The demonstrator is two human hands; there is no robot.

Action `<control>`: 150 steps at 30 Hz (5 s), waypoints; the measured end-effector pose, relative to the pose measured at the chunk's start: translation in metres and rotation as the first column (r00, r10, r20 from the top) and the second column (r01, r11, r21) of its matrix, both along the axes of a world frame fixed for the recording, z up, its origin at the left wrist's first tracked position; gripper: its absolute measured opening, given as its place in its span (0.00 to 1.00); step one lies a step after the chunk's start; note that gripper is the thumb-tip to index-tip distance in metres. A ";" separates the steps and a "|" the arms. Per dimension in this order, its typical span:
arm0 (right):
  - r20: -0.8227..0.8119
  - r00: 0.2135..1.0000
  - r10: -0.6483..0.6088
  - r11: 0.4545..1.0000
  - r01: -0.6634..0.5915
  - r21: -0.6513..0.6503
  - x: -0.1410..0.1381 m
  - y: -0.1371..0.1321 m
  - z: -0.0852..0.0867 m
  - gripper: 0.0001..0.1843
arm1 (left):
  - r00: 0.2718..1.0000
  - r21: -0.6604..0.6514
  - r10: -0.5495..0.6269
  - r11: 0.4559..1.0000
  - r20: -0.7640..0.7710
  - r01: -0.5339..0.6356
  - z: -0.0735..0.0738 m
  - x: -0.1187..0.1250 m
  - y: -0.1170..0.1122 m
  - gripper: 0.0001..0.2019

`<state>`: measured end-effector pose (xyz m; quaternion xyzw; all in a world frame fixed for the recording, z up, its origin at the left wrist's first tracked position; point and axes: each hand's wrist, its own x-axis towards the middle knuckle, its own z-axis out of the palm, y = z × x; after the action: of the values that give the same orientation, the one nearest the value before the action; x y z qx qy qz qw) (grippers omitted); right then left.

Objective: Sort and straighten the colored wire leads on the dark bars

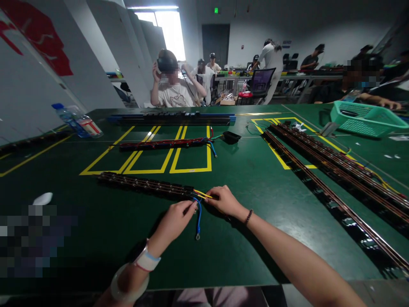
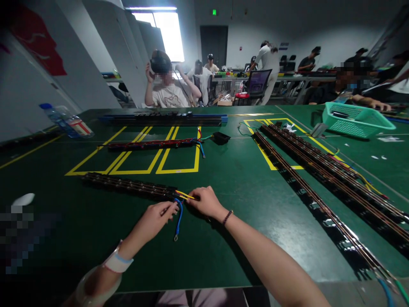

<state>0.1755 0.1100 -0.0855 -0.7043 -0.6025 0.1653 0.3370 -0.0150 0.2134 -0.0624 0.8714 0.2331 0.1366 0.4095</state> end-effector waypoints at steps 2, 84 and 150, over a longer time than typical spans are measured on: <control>-0.035 0.999 0.014 0.999 -0.013 0.037 0.000 0.000 -0.002 0.06 | 0.995 -0.255 0.092 0.962 -0.040 -0.100 -0.003 0.008 -0.013 0.15; 0.252 0.965 -0.070 0.955 -0.008 0.296 0.013 0.020 0.060 0.15 | 0.922 -0.974 0.325 0.152 0.212 0.170 -0.020 0.061 -0.023 0.05; 0.449 0.885 -0.125 0.990 0.080 0.117 0.060 -0.008 -0.011 0.14 | 0.917 0.075 0.383 0.917 0.111 -0.392 0.002 0.043 0.001 0.17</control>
<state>0.2351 0.1019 -0.0962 -0.7375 -0.6336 -0.0511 0.2280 0.0282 0.2144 -0.0602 0.8190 0.3748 0.2670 0.3426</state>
